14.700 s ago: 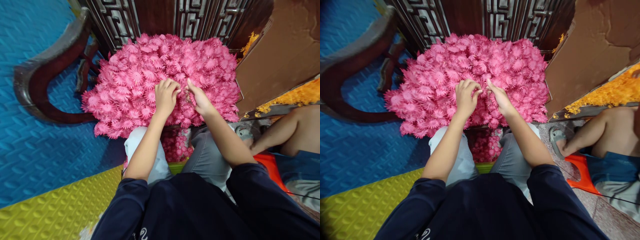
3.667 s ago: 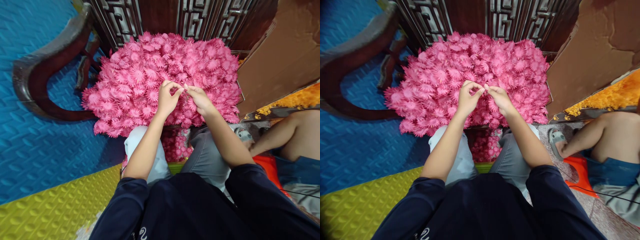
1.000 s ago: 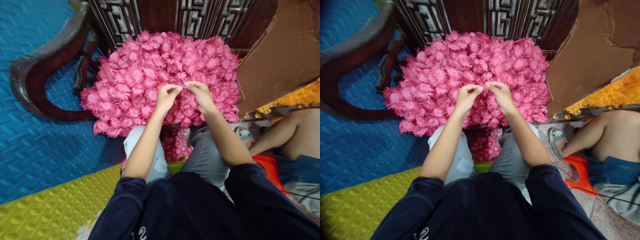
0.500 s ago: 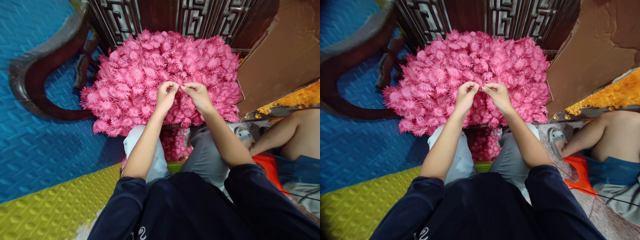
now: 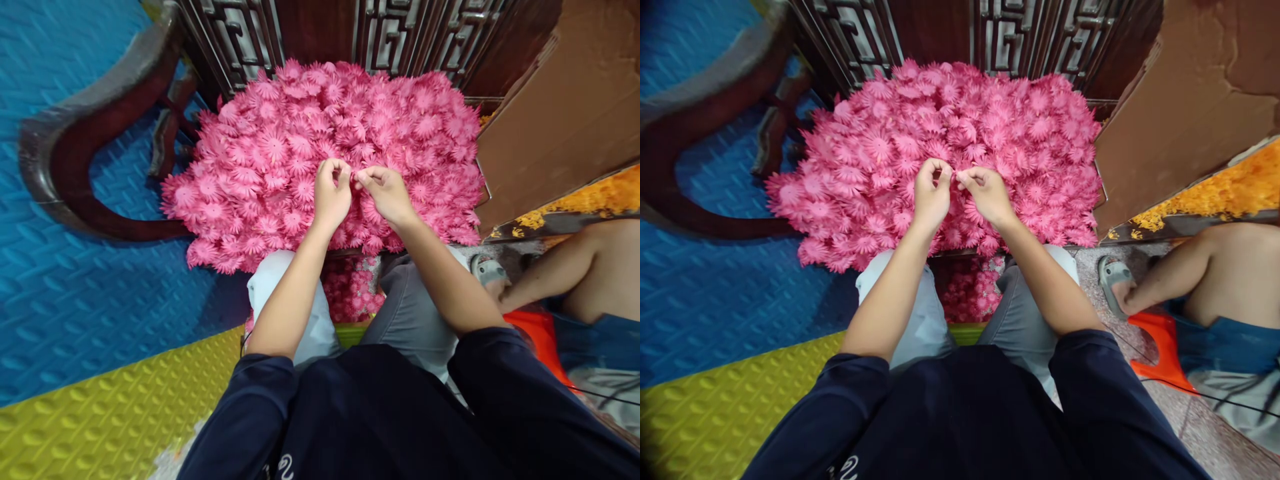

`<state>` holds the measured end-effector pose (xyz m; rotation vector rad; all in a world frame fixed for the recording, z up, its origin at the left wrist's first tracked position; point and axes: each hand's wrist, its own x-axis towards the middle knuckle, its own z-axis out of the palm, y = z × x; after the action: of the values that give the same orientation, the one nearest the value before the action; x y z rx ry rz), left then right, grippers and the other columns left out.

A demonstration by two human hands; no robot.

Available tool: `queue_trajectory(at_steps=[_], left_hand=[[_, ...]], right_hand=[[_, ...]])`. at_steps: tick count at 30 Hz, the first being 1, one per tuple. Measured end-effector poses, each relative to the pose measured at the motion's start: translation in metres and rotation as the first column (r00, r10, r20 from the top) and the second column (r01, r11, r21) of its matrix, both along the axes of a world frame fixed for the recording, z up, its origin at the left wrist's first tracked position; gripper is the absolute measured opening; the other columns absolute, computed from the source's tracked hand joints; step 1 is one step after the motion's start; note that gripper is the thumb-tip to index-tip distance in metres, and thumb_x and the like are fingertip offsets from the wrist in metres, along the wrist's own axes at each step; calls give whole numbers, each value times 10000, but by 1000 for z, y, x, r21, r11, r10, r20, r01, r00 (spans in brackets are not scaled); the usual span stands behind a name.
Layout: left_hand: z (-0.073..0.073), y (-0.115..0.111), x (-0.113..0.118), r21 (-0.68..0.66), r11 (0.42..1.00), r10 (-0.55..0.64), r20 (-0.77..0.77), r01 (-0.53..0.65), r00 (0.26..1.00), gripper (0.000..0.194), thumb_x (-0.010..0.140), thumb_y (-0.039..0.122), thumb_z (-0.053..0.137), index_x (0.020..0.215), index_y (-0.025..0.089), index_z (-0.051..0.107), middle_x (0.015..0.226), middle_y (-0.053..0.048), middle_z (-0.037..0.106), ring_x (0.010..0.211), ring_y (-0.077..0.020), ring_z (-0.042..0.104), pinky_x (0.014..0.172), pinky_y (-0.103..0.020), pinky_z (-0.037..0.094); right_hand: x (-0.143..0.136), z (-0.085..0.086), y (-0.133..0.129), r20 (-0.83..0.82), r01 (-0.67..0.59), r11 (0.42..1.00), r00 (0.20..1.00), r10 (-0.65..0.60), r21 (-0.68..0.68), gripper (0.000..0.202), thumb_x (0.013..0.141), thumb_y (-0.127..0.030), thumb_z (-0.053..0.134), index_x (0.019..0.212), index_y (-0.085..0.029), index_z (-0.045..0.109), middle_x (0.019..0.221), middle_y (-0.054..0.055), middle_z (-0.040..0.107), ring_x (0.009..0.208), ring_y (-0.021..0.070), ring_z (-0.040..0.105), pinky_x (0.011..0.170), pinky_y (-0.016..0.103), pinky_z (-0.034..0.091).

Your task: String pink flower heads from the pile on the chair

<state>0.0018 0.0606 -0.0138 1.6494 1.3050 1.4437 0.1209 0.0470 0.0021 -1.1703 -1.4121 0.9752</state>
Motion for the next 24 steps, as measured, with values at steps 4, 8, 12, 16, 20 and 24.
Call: queue_trajectory(at_steps=[4,8,12,16,20,24], left_hand=[[4,-7,1,39,999,11,-30,-10,999,261,873,476,462,783,232,487,831,-36,573,859,-180,553,826,-329,425],[6,-10,3,43,998,50,-37,-48,998,311,869,532,429,816,234,503,807,-31,567,854,-179,562,823,-336,435],[2,-7,3,50,997,66,-29,-64,997,315,872,528,422,812,229,500,796,-25,565,834,-165,571,793,-314,446],[-4,-2,1,83,992,99,0,-99,995,332,870,539,419,805,220,478,794,-23,554,834,-167,568,798,-310,432],[-6,2,-3,116,976,179,45,-183,983,312,886,513,413,786,219,448,786,-23,556,791,-159,555,784,-302,420],[-6,5,-7,138,964,222,54,-228,974,265,896,463,422,785,222,439,805,-25,568,789,-155,549,784,-301,415]], right_hand=[[0,-1,0,26,-20,1000,999,20,-5,386,719,-577,607,668,-196,576,662,-17,598,684,106,561,766,268,458],[2,0,-1,29,-51,999,998,51,-7,381,711,-577,619,697,-200,567,692,-11,592,696,112,546,758,268,444],[3,1,-1,73,-59,998,996,59,0,399,693,-590,628,702,-196,569,690,-4,586,684,118,534,724,269,429],[2,0,0,113,-44,998,993,40,40,436,685,-617,613,702,-186,553,675,-5,579,649,115,527,679,276,428],[1,-2,0,151,-39,998,988,32,47,439,708,-613,590,690,-176,551,665,1,578,639,116,529,677,286,430],[0,-1,-1,156,-55,998,986,51,24,393,739,-566,590,701,-176,558,665,2,585,647,114,528,686,285,433]])
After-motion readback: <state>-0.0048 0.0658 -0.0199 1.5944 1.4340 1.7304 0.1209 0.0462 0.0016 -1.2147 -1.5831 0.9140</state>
